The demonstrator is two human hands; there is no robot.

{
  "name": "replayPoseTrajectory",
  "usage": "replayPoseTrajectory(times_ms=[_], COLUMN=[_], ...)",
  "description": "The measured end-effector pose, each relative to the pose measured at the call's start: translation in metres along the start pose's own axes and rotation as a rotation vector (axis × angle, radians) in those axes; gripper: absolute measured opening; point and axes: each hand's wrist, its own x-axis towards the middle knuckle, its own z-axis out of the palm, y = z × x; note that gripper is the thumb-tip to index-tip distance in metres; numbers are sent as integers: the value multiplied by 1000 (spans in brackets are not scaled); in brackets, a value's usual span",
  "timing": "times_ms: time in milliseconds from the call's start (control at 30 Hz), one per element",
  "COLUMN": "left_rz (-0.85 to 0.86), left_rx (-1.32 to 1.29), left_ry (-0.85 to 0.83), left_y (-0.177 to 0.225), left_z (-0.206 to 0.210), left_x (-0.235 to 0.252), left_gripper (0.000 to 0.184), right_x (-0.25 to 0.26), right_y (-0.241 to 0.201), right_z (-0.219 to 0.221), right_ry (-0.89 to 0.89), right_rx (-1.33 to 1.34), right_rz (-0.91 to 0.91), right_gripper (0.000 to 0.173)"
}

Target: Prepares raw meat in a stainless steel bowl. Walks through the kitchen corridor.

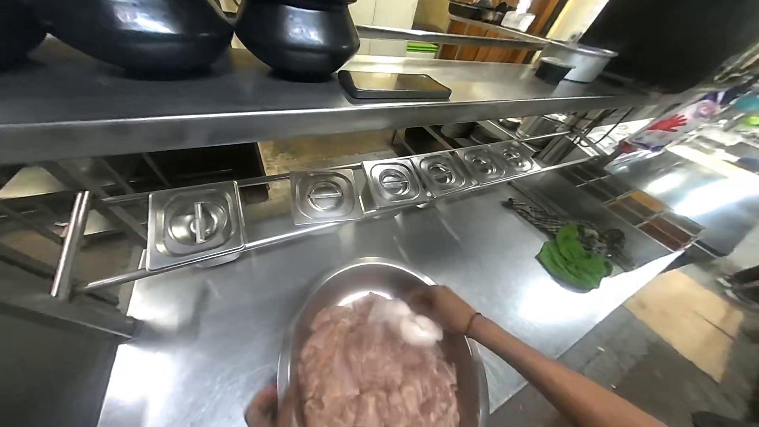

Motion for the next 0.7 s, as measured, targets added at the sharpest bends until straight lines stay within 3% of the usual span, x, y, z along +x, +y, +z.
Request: replayPoseTrajectory(times_ms=[67, 133, 167, 267, 333, 500, 700], left_rz=[178, 238, 219, 122, 113, 115, 48], left_rx=[134, 269, 341, 512, 548, 455, 223], left_ry=[-38, -106, -177, -460, -515, -292, -27], left_y=[17, 31, 33, 31, 30, 33, 10], left_z=[-1, 5, 8, 20, 28, 22, 4], left_x=[39, 75, 92, 137, 145, 105, 31], left_gripper=[57, 58, 55, 47, 47, 27, 36], right_x=[5, 6, 6, 24, 42, 29, -32], right_y=[-5, -7, -9, 0, 16, 29, 19], right_z=[4, 23, 34, 61, 67, 63, 70], right_ry=[280, 454, 378, -70, -125, -165, -348], right_rx=[-390, -500, -520, -545, -575, -684, -424], right_rz=[-40, -258, -318, -294, -272, -118, 278], right_gripper=[25, 21, 25, 42, 51, 33, 34])
